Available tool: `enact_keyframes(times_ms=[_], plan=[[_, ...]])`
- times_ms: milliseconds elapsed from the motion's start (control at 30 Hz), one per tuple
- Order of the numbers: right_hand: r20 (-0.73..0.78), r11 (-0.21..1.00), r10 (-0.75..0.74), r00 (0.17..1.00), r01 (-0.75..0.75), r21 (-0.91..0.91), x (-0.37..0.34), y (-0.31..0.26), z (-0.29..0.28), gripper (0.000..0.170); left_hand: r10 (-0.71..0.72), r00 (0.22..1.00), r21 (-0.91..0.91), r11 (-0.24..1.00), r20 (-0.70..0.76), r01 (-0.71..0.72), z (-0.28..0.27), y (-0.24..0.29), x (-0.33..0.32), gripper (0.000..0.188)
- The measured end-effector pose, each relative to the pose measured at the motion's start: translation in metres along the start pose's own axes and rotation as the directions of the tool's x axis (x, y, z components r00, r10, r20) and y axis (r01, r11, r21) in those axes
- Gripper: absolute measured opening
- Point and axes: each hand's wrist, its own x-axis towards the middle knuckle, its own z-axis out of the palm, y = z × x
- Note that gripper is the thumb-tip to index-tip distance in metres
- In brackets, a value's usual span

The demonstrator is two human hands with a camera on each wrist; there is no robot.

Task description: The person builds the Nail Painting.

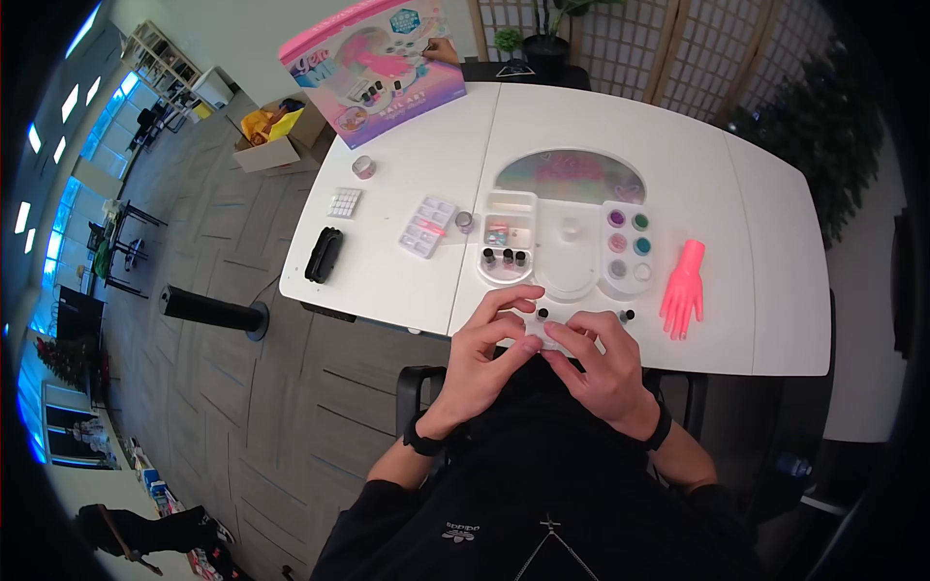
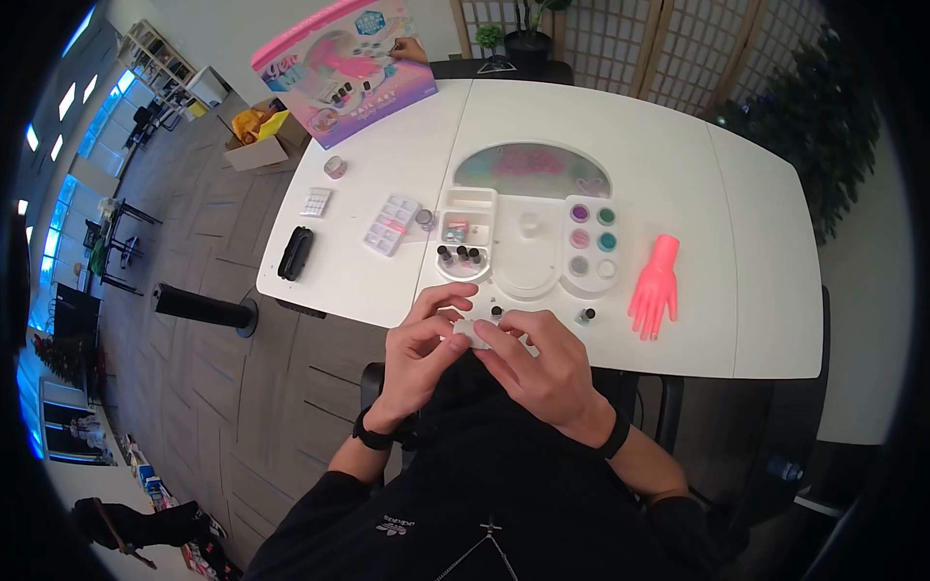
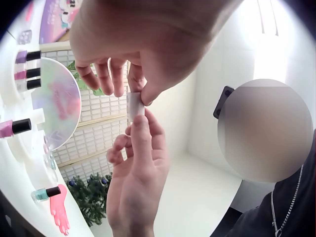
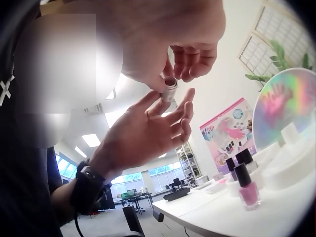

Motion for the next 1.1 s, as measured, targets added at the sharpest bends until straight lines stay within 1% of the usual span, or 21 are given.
enact_keyframes(times_ms=[133,233,267,333,367,433,533,633,833,933,967,1033,1100], plan=[[0.01,0.998,0.048,0.999,-0.048,0.034,0.004,-0.001,-0.002,0.045,-0.017,0.999,-0.11,0.994,0.052,0.023,-0.003,0.0,0.0,0.005],[0.075,0.979,0.123,0.99,-0.134,0.155,0.007,0.0,-0.007,0.033,0.02,0.995,-0.078,0.997,0.098,-0.012,-0.005,0.003,0.001,0.01],[0.136,0.943,0.195,0.971,-0.223,0.247,0.008,-0.002,-0.008,0.029,0.018,0.993,-0.072,0.997,0.116,-0.01,-0.007,0.004,0.0,0.011],[0.273,0.823,0.312,0.91,-0.402,0.401,0.009,-0.004,-0.012,0.021,0.016,0.988,-0.063,0.998,0.155,-0.006,-0.011,0.004,0.001,0.014],[0.324,0.785,0.331,0.886,-0.449,0.426,0.009,-0.003,-0.014,0.019,0.023,0.985,-0.063,0.998,0.169,-0.013,-0.012,0.004,0.001,0.015],[0.426,0.7,0.359,0.83,-0.541,0.466,0.009,0.001,-0.016,0.021,0.037,0.98,-0.063,0.998,0.196,-0.025,-0.014,0.004,0.002,0.018],[0.574,0.475,0.399,0.715,-0.697,0.538,0.012,0.004,-0.019,0.027,0.053,0.973,0.011,0.998,0.223,-0.057,-0.015,0.006,0.004,0.021],[0.685,0.312,0.381,0.621,-0.784,0.537,0.009,0.012,-0.02,0.035,0.03,0.973,0.064,0.997,0.228,-0.045,-0.014,0.012,0.005,0.022],[0.776,0.131,0.322,0.542,-0.838,0.53,0.015,0.013,-0.018,0.042,0.074,0.977,0.142,0.984,0.202,-0.104,-0.014,0.011,0.005,0.019],[0.747,0.207,0.357,0.561,-0.827,0.523,0.013,0.014,-0.019,0.038,0.086,0.988,0.147,0.984,0.129,-0.105,-0.011,0.006,0.006,0.017],[0.67,0.352,0.418,0.614,-0.789,0.504,0.015,0.011,-0.02,0.033,0.063,0.994,0.13,0.989,0.092,-0.074,-0.01,0.004,0.006,0.016],[0.489,0.612,0.488,0.723,-0.683,0.398,0.02,0.002,-0.027,0.023,0.013,1.0,0.093,0.996,0.02,-0.015,-0.007,0.002,0.005,0.015],[0.358,0.769,0.436,0.826,-0.549,0.329,0.025,0.0,-0.03,0.015,0.011,1.0,0.085,0.996,-0.016,-0.01,-0.005,0.0,0.007,0.015]])
